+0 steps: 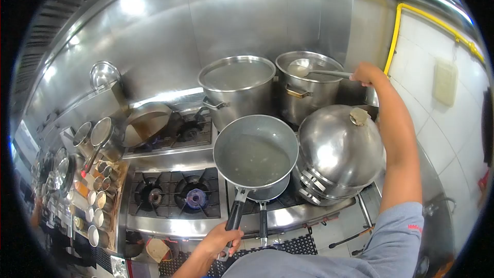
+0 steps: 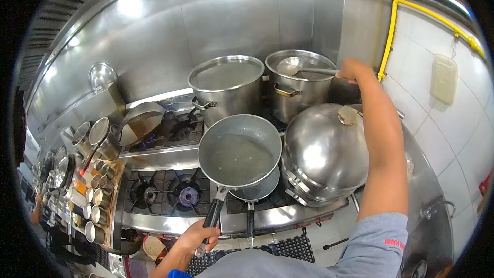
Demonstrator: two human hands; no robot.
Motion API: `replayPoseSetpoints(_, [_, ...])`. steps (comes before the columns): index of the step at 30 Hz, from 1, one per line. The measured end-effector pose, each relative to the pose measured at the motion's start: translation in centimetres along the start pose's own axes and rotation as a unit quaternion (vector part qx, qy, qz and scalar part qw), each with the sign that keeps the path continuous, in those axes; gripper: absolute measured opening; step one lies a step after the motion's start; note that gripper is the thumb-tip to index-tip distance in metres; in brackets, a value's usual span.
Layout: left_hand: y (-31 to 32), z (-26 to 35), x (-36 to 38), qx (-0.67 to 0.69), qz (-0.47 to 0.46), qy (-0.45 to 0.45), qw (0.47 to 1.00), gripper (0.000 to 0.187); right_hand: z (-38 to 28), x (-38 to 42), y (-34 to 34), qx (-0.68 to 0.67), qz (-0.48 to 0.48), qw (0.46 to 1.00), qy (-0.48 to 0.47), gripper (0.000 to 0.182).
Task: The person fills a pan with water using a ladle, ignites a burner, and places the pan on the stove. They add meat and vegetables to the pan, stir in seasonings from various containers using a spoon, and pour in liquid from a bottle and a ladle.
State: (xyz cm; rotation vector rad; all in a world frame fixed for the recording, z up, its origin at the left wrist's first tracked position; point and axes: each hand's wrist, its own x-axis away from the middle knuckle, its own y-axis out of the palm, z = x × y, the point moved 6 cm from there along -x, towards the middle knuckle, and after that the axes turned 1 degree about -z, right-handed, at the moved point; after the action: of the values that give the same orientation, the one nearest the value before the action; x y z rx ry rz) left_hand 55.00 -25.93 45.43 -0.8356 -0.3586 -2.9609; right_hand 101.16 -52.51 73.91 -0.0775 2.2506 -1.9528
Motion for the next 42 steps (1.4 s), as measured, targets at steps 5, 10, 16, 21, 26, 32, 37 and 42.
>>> replayPoseSetpoints(5, [-1.2, -2.8, 2.2, 0.054, 0.043, 0.018, 0.997, 0.014, 1.7, -1.0, 0.1, -0.1, -0.099, 0.989, 0.044, 0.029])
replayPoseSetpoints(10, [-2.5, -5.9, 3.5, 0.08, 0.084, -0.007, 0.993, 0.017, 2.8, -1.3, -1.4, -0.111, -0.116, 0.985, 0.055, 0.027])
replayPoseSetpoints(16, [-5.4, -8.6, 4.2, 0.12, 0.117, 0.03, 0.985, 0.016, 2.0, 3.5, -5.4, -0.063, -0.083, 0.995, -0.004, 0.028])
replayPoseSetpoints(21, [-9.8, -11.5, 4.6, 0.103, 0.115, 0.053, 0.987, 0.011, 0.6, 9.5, -6.6, -0.073, -0.085, 0.993, -0.044, 0.034])
replayPoseSetpoints(26, [-15.3, -14.6, 5.5, 0.092, 0.139, 0.06, 0.984, 0.013, -0.6, 14.8, -2.6, -0.087, -0.126, 0.985, -0.084, 0.035])
replayPoseSetpoints(32, [-21.7, -19.4, 4.1, 0.115, 0.145, 0.053, 0.981, 0.013, -5.9, 22.2, 7.6, -0.15, -0.192, 0.967, -0.069, 0.025])
replayPoseSetpoints(37, [-25.3, -22.5, 2.0, 0.128, 0.13, 0.039, 0.982, 0.014, -13.7, 28.0, 17.3, -0.124, -0.257, 0.957, -0.057, 0.025])
replayPoseSetpoints(42, [-27.8, -24.7, 0.3, 0.138, 0.111, 0.062, 0.982, 0.017, -20.1, 31.5, 25.4, -0.063, -0.24, 0.963, -0.103, 0.026])
